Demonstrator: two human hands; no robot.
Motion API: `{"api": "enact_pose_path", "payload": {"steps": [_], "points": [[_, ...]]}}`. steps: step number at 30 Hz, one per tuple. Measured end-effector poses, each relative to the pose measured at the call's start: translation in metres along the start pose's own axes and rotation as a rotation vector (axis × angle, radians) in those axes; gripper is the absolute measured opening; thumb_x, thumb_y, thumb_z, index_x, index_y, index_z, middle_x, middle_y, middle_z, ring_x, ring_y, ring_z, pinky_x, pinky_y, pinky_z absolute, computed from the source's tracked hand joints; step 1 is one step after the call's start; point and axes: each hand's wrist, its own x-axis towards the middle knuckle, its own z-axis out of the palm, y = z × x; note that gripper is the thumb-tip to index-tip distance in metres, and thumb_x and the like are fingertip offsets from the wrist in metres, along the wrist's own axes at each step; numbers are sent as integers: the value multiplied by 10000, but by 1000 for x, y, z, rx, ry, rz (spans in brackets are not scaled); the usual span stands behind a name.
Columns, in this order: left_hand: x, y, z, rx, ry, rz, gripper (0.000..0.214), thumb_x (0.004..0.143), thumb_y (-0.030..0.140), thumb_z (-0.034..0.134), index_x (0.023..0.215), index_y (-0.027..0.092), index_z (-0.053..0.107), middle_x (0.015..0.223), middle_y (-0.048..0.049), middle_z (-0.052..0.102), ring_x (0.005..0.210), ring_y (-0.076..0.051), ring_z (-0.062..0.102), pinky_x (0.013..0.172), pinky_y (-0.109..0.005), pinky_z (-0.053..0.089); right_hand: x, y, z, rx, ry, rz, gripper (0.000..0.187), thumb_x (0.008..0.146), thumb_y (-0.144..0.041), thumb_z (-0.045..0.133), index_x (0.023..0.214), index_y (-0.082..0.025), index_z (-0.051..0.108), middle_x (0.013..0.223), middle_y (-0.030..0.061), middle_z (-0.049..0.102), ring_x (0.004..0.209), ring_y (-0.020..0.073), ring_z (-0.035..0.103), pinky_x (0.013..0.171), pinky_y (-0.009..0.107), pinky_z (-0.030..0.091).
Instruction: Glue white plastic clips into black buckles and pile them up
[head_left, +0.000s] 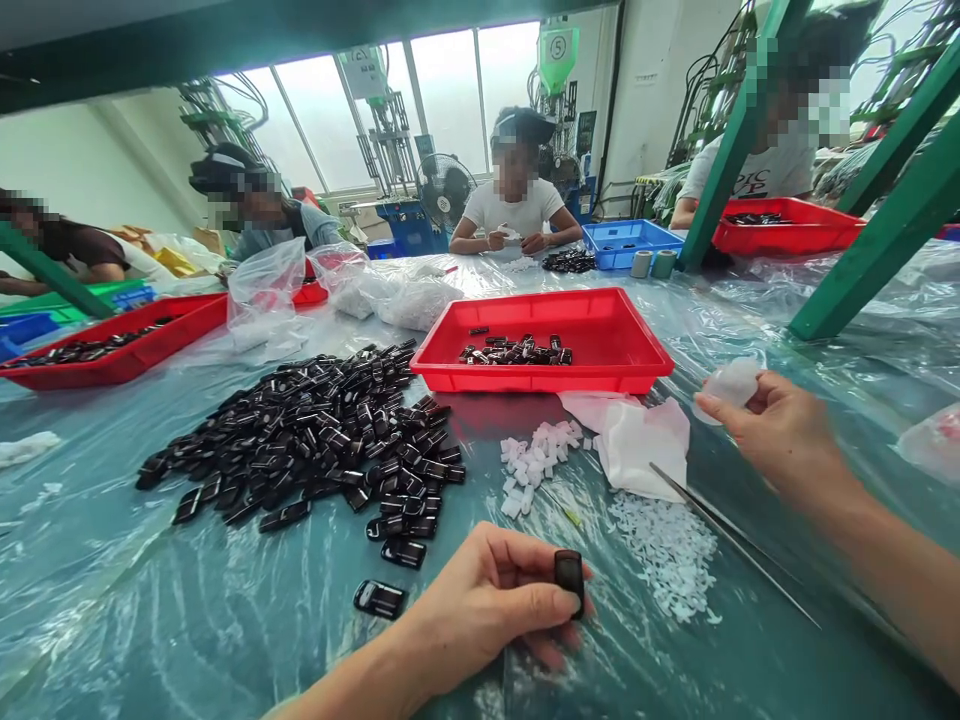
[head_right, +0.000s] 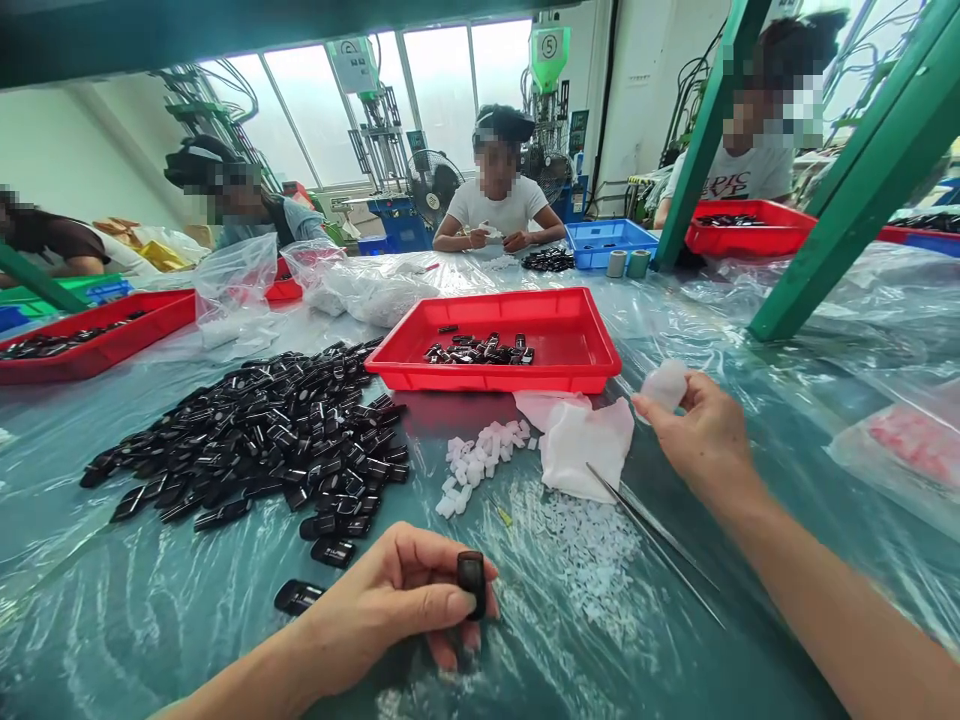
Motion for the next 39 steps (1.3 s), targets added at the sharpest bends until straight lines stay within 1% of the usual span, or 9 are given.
{"api": "enact_pose_path", "payload": {"steps": [6, 9, 11, 12, 16, 21, 29, 35, 39], "points": [[1, 1, -1, -12, 95, 25, 301, 667, 308, 730, 860, 80, 691, 767, -94, 654, 598, -123, 608, 493, -164, 495, 0, 38, 7, -86, -28, 165, 446, 958, -371, 294, 788, -115, 616, 709, -28, 578, 577, 89, 583, 504, 191, 466], [2, 0, -2, -17, 109, 36, 293, 687, 319, 706, 840, 70, 690, 764, -101, 648, 590, -120, 605, 485, -158, 491, 2, 17, 3, -134, 83, 206, 375, 836, -413, 563, 1055, -109, 559, 955, 83, 612, 794, 214, 617, 601, 324, 509], [3, 0, -3, -28, 121, 44, 298, 697, 331, 692, 830, 64, 688, 751, -102, 640, 584, -120, 602, 475, -154, 486, 0, -10, -2, -150, 155, 191, 766, 668, -405, 735, 1250, -32, 407, 1147, 269, 518, 1027, 395, 524, 672, 469, 484], [3, 0, -3, -36, 127, 49, 297, 699, 334, 687, 820, 62, 687, 743, -102, 636, 580, -120, 600, 469, -153, 484, -2, -26, -4, -141, 156, 154, 764, 676, -390, 727, 1270, -41, 397, 1201, 287, 479, 1088, 421, 479, 713, 497, 467], [5, 1, -2, -74, 135, 59, 303, 715, 341, 659, 778, 46, 679, 721, -106, 621, 556, -118, 588, 454, -154, 484, -20, -82, -4, -11, -70, -133, 214, 836, -280, 547, 1028, -202, 600, 1042, 79, 628, 982, 230, 584, 828, 364, 465], [6, -1, -2, -133, 143, 62, 364, 747, 399, 609, 760, 40, 667, 706, -118, 619, 543, -135, 595, 440, -171, 490, -39, -111, 13, 71, -441, -402, 176, 871, -161, 459, 936, -195, 619, 914, 46, 654, 874, 177, 597, 771, 324, 464], [5, -5, -3, -194, 54, 45, 415, 812, 426, 528, 786, 31, 651, 719, -141, 628, 543, -150, 614, 427, -171, 489, -31, -123, 40, -126, -649, -398, 188, 860, -106, 476, 932, -196, 625, 913, 62, 652, 882, 229, 588, 781, 402, 380], [5, -7, -4, -204, 20, 33, 404, 819, 414, 520, 766, 33, 644, 703, -143, 631, 530, -147, 612, 421, -170, 492, -26, -131, 62, -200, -687, -386, 129, 862, -131, 503, 787, -152, 605, 814, 15, 609, 835, 191, 565, 798, 388, 373], [5, -6, -4, -202, 26, 23, 397, 812, 400, 527, 760, 25, 648, 695, -150, 634, 523, -149, 613, 422, -174, 495, -26, -131, 58, -165, -678, -365, 129, 856, -110, 487, 774, -145, 579, 806, 33, 608, 814, 205, 563, 790, 400, 364]]}}
